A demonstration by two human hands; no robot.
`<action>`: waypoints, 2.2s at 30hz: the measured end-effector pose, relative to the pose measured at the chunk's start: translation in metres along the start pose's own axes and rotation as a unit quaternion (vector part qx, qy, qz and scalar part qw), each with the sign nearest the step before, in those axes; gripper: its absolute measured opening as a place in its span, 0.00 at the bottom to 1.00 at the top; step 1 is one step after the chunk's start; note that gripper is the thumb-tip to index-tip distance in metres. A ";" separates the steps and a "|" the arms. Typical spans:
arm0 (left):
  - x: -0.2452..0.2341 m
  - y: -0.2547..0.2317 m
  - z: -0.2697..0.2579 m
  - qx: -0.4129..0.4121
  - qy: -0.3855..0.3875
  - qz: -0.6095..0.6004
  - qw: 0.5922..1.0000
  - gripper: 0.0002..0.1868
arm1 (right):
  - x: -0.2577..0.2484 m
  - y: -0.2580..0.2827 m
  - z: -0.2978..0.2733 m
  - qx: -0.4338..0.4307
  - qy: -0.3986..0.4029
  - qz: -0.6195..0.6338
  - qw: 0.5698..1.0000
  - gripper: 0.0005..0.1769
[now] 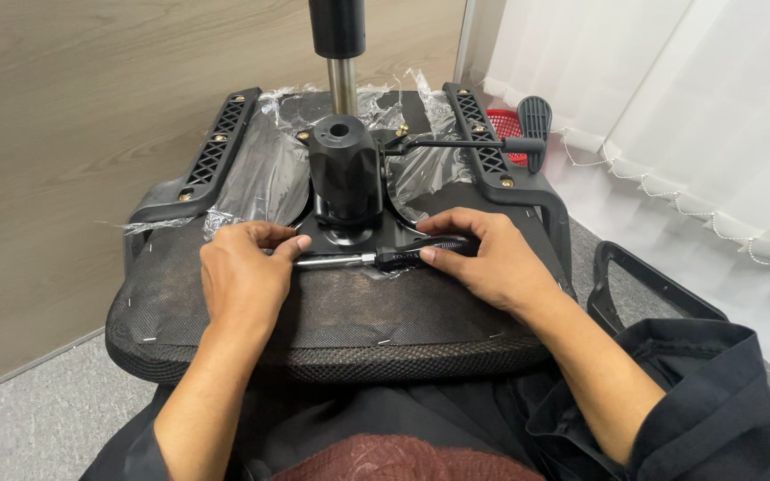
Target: The person uses a screwdriver to tighten screws on the underside of an office chair seat, securing the seat to the central gas-lift column. The person works on multiple screws around the mounting plate while the chair remains upside down.
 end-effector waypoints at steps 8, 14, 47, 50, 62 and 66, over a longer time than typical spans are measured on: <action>-0.006 0.006 0.002 -0.018 -0.005 -0.020 1.000 0.09 | 0.000 0.001 -0.003 0.039 0.048 -0.015 0.998 0.23; -0.012 0.002 0.001 -0.010 -0.017 -0.011 1.000 0.08 | 0.002 0.009 -0.003 0.005 0.067 -0.027 0.997 0.25; 0.005 -0.045 0.041 0.071 -0.002 -0.124 0.990 0.07 | -0.145 0.008 0.036 -0.008 -0.218 0.383 0.898 0.19; 0.011 -0.050 0.048 0.055 0.003 -0.136 0.989 0.07 | -0.157 0.009 0.047 -0.059 -0.225 0.375 0.898 0.19; 0.023 -0.071 0.075 0.063 -0.021 -0.153 0.986 0.07 | -0.135 -0.005 0.104 -0.096 -0.227 0.349 0.904 0.21; 0.024 -0.077 0.087 0.063 -0.022 -0.140 0.988 0.07 | -0.126 -0.012 0.119 -0.102 -0.226 0.346 0.905 0.22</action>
Point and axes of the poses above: each hand's wrist, its own z-axis towards the middle knuckle, its own x-axis out of the palm, y = z × x, the point moved 8 cm from there along z, towards the middle knuckle, and after that the axes turned 9 degrees about -y, right-handed, at the moved point
